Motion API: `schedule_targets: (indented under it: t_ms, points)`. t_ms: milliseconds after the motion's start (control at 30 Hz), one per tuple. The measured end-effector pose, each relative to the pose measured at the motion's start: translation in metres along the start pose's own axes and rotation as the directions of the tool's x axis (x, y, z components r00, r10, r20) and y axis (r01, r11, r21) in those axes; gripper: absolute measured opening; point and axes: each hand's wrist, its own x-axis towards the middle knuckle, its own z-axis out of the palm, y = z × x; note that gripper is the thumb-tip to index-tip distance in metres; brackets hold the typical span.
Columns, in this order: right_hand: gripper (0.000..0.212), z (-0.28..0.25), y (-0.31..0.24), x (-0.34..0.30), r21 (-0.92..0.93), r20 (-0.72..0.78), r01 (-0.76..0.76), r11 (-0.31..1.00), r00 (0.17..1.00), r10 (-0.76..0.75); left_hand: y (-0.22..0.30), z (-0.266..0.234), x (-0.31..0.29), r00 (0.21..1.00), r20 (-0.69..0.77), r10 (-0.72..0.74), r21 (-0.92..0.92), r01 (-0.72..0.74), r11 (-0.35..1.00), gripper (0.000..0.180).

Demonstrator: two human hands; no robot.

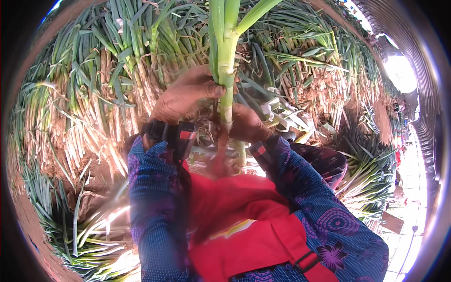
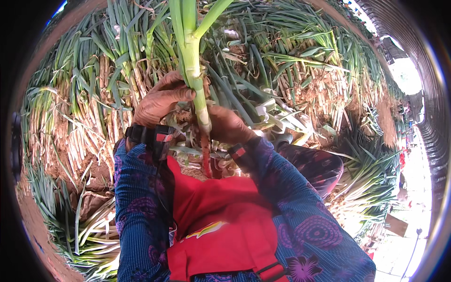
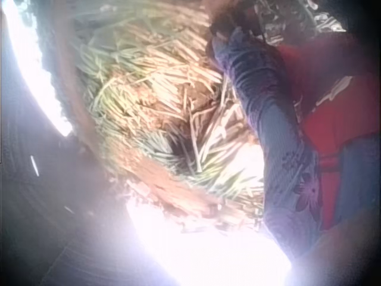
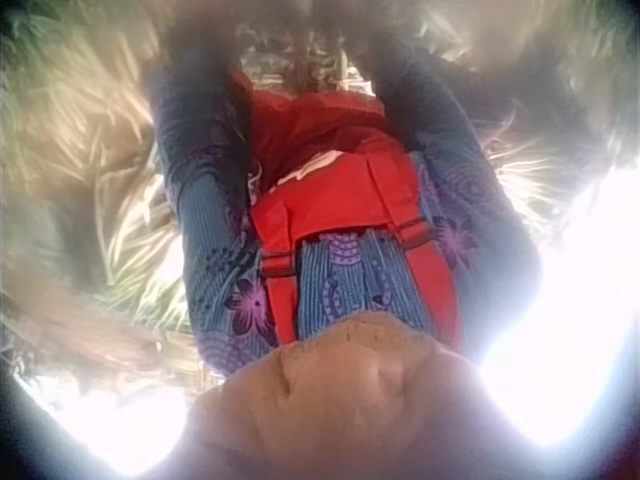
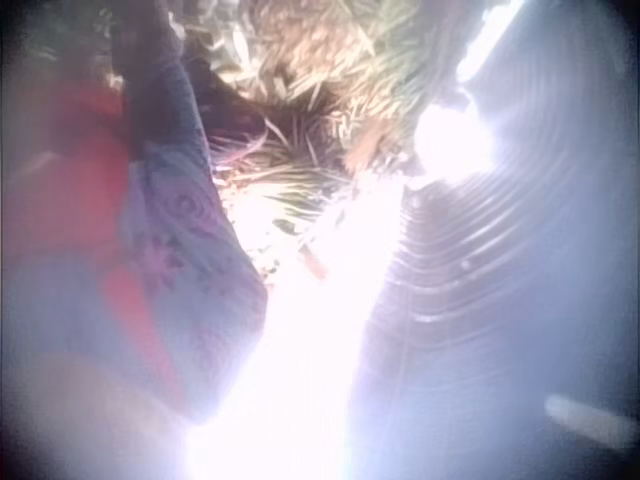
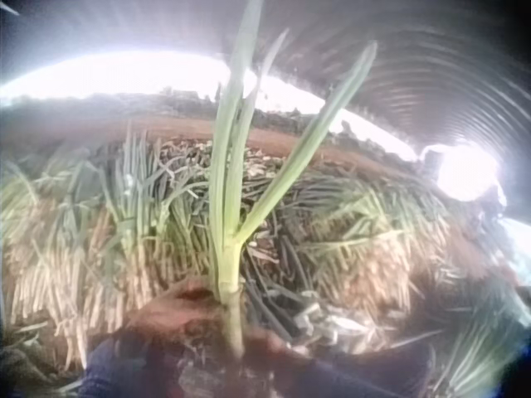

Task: The person peels the outer layers from leeks by hand, one at a time, while sitting amidst a large pile of the vegetables. Each leek is picked up, stripped of its dirty skin, and then placed back onto the ground.

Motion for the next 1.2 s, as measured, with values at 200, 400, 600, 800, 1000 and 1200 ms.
schedule_targets:
  t_ms: [200,400,600,800,1000,1200]
  points:
    - [0.033,-0.001,0.004,0.001,-0.071,0.138,-0.083,0.994,0.986,0.092,0.002,-0.002,0.0,0.995,0.089,0.039,0.051,-0.044,0.998,0.042]
    - [0.023,-0.03,0.009,0.013,-0.284,0.037,-0.139,0.949,0.987,0.156,-0.001,-0.009,0.001,0.99,0.111,0.083,0.069,-0.091,0.993,0.041]
    - [0.024,-0.059,0.015,0.014,0.367,-0.27,0.014,0.93,0.958,0.092,-0.004,-0.015,0.006,0.983,0.031,0.183,-0.025,-0.182,0.983,0.038]
    - [0.031,-0.089,0.004,0.011,0.503,-0.472,0.219,0.836,0.88,0.054,0.007,-0.04,0.003,0.918,-0.06,0.393,-0.228,-0.396,0.89,0.038]
    - [0.015,-0.194,-0.029,-0.061,0.22,-0.694,0.267,0.938,0.719,-0.042,0.031,-0.087,-0.035,0.754,-0.399,0.522,-0.178,-0.622,0.763,0.036]
    - [0.034,-0.315,-0.097,-0.221,-0.264,-0.726,0.18,0.947,0.609,-0.318,0.046,-0.086,-0.051,0.624,-0.574,0.53,-0.056,-0.676,0.735,0.03]
